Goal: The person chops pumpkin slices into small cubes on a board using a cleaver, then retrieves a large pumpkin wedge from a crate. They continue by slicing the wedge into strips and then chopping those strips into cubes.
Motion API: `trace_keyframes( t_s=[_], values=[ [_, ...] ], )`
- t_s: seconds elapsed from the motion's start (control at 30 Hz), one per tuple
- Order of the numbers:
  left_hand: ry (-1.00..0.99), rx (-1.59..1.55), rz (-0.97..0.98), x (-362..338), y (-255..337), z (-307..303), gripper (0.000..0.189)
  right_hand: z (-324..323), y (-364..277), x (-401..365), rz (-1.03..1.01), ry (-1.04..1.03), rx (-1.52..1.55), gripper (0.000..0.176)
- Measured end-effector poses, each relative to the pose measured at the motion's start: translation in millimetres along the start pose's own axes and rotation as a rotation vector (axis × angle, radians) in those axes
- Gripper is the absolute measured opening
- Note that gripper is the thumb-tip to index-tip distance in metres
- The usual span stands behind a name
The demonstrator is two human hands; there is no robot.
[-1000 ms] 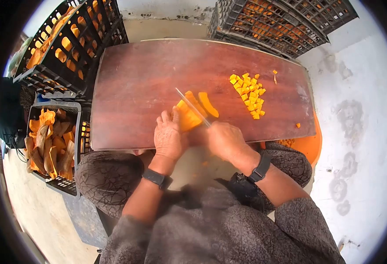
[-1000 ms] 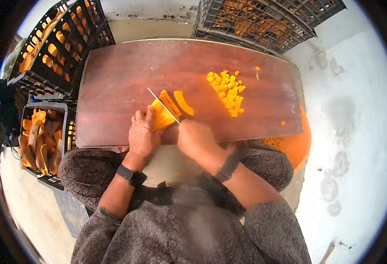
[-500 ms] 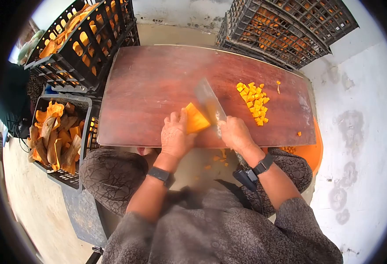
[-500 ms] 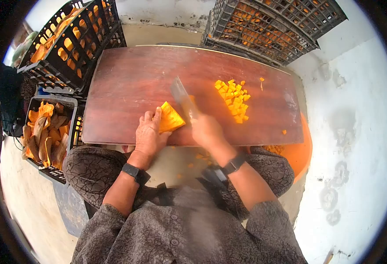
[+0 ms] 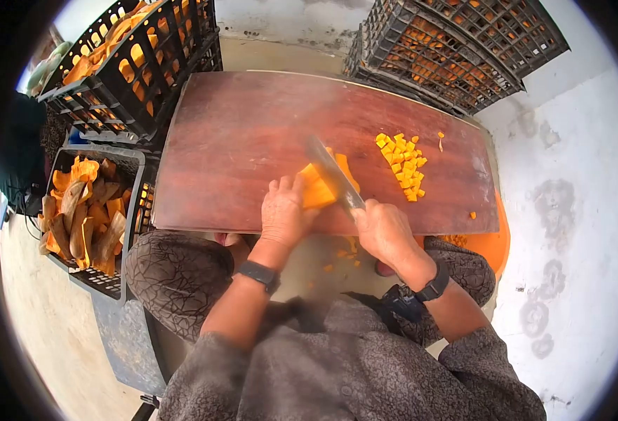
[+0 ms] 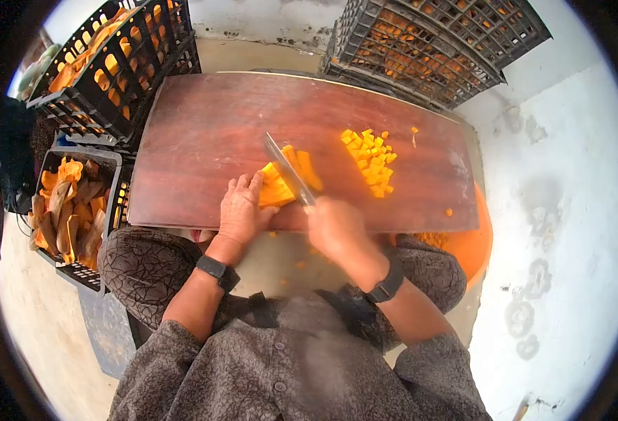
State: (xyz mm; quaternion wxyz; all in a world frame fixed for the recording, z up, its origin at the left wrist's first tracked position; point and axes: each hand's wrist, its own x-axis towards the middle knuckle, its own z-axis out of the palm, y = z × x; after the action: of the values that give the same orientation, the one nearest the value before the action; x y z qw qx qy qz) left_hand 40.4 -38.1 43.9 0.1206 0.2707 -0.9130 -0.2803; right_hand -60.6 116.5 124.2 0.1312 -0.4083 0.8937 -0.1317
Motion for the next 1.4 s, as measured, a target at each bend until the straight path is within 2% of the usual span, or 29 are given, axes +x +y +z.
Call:
trace_keyframes(
  t_s=[0.6,1.07,1.17,1.4],
  values=[
    [-0.017,-0.017,-0.029,1.2,3.1,-3.0,0.07,-15.1,-13.8,-0.7,0.032,-0.121,-0.067,0.029],
    [-0.047,0.007,-0.048,5.4,2.0,4.0,0.069,-25.1,-21.0,27.6,0.054,-0.318,-0.097,0.028],
    [-0.064,0.011,-0.056,5.4,1.6,2.1,0.07,-24.6,-32.8,29.9,0.129,-0.341,-0.114,0.028],
    [-0.068,0.022,-0.04,4.8,5.2,1.8,0.072,-20.8,-28.6,31.2,0.112,-0.317,-0.14,0.028]
  ],
)
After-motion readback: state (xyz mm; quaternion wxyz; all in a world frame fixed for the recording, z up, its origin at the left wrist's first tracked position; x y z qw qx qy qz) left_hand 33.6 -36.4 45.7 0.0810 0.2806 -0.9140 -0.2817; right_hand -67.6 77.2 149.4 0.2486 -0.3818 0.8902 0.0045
